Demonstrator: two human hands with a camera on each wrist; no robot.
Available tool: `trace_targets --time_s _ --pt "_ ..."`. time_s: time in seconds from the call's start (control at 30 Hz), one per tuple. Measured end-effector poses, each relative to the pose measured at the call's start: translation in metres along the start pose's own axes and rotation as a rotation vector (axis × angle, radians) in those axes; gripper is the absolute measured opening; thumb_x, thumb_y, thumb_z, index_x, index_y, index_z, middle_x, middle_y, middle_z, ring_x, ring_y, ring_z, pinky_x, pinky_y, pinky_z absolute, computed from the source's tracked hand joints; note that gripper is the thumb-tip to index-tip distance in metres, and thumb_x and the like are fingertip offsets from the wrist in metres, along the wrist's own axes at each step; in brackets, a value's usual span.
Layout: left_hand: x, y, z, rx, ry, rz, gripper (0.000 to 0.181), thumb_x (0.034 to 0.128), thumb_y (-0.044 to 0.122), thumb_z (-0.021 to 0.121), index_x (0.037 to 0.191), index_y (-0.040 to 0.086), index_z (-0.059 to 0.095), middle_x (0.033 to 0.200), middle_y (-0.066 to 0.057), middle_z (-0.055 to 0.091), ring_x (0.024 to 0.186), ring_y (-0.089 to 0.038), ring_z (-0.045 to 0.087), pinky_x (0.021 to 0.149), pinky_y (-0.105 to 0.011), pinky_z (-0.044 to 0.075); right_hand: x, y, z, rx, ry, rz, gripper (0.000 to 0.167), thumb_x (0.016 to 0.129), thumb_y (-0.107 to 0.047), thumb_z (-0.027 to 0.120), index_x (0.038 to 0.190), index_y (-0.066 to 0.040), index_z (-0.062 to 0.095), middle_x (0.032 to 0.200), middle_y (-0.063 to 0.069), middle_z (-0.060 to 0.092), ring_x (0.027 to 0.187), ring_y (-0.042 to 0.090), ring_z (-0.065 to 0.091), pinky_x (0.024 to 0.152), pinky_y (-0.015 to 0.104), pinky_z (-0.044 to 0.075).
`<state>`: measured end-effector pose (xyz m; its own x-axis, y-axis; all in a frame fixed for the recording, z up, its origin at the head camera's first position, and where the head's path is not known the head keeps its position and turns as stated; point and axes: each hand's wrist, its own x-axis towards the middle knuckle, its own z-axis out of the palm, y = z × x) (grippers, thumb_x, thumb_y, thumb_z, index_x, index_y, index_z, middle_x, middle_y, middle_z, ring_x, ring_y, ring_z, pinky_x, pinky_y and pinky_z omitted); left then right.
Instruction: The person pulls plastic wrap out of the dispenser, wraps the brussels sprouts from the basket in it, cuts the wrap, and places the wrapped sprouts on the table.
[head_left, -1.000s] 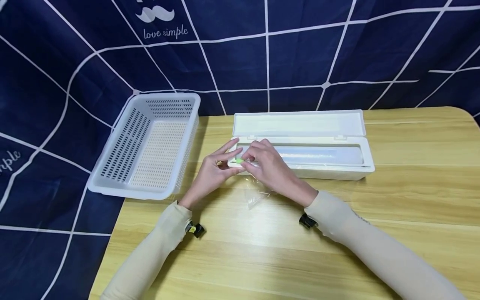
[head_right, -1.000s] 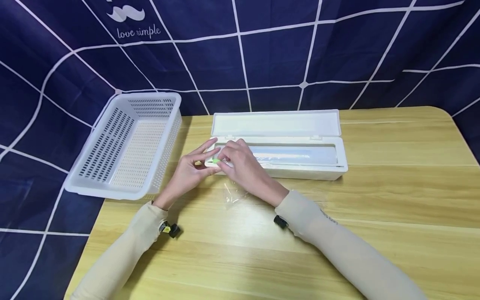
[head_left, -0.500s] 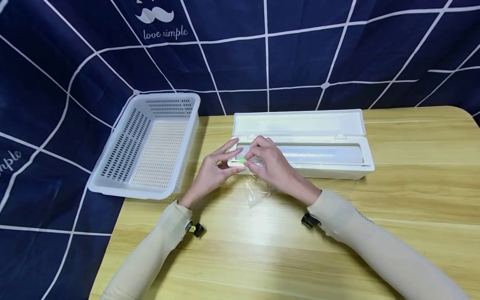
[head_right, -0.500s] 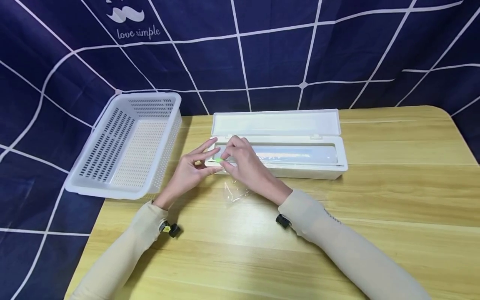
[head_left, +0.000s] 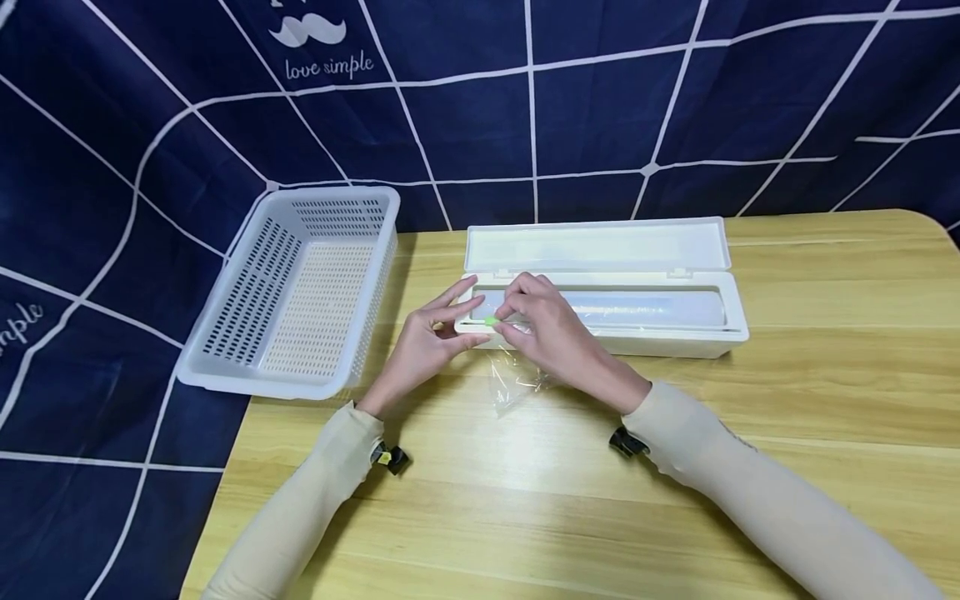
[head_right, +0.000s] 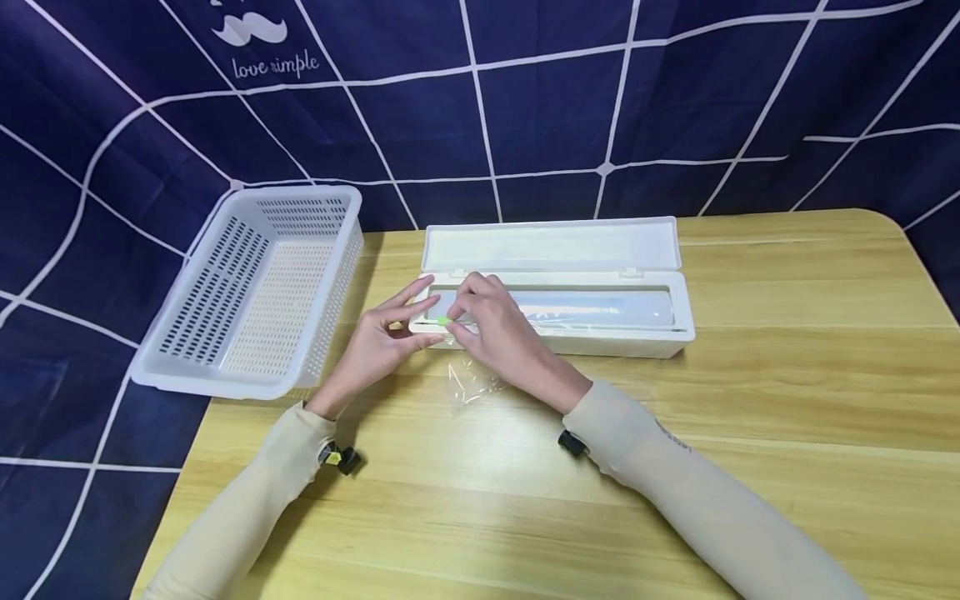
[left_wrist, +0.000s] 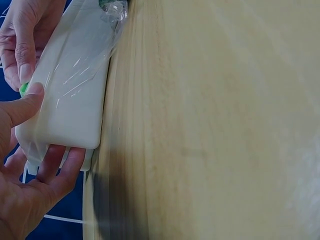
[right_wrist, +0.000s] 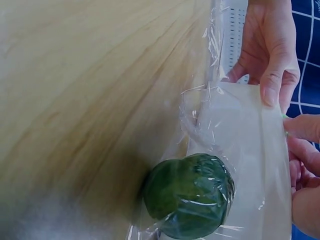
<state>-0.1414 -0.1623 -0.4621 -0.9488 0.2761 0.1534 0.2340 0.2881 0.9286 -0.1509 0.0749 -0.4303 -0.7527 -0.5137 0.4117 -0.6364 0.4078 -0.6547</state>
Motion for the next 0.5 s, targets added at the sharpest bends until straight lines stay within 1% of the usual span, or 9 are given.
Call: trace_targets --time_s 0.13,0.2,0.37,0.5 --pt "0.0007 0.0 0.0001 0.001 -0.005 -0.005 0.055 0.0907 0.009 0.092 0.142 0.014 0.072 0.162 0.015 0.052 0.072 -0.018 0.051 0.062 -0.02 0.045 -0.0019 0.0007 -0.0013 -0.003 0.004 0.004 0.01 0.093 0.002 0.085 0.1 0.004 0.079 0.104 0.009 0.063 0.102 0.032 0.055 0.092 0.044 0.051" --pt "0.0009 0.0002 0.0003 0.001 -0.008 -0.007 0.056 0.0905 0.009 0.092 0.142 0.015 0.072 0.162 0.016 0.052 0.072 -0.017 0.05 0.062 -0.02 0.045 -0.0027 0.0012 -0.0022 -0.003 0.007 0.005 0.01 0.092 0.002 0.086 0.1 0.004 0.079 0.104 0.009 0.063 0.101 0.032 0.055 0.091 0.044 0.051" --pt "0.0011 0.0004 0.0005 0.006 -0.01 -0.006 0.056 0.0905 0.009 0.092 0.143 0.015 0.072 0.163 0.016 0.052 0.065 -0.017 0.042 0.059 -0.02 0.043 -0.0045 0.0024 -0.0052 -0.008 0.01 0.007 0.01 0.091 0.002 0.086 0.099 0.003 0.079 0.105 0.01 0.064 0.102 0.033 0.057 0.092 0.045 0.052" --pt "-0.0004 0.0011 -0.0004 0.014 -0.002 -0.008 0.056 0.0907 0.01 0.092 0.143 0.016 0.072 0.162 0.018 0.052 0.063 -0.016 0.039 0.058 -0.02 0.041 -0.0061 0.003 -0.0083 -0.013 0.007 0.013 0.01 0.092 0.001 0.086 0.099 0.003 0.079 0.105 0.01 0.065 0.103 0.033 0.057 0.093 0.046 0.052"
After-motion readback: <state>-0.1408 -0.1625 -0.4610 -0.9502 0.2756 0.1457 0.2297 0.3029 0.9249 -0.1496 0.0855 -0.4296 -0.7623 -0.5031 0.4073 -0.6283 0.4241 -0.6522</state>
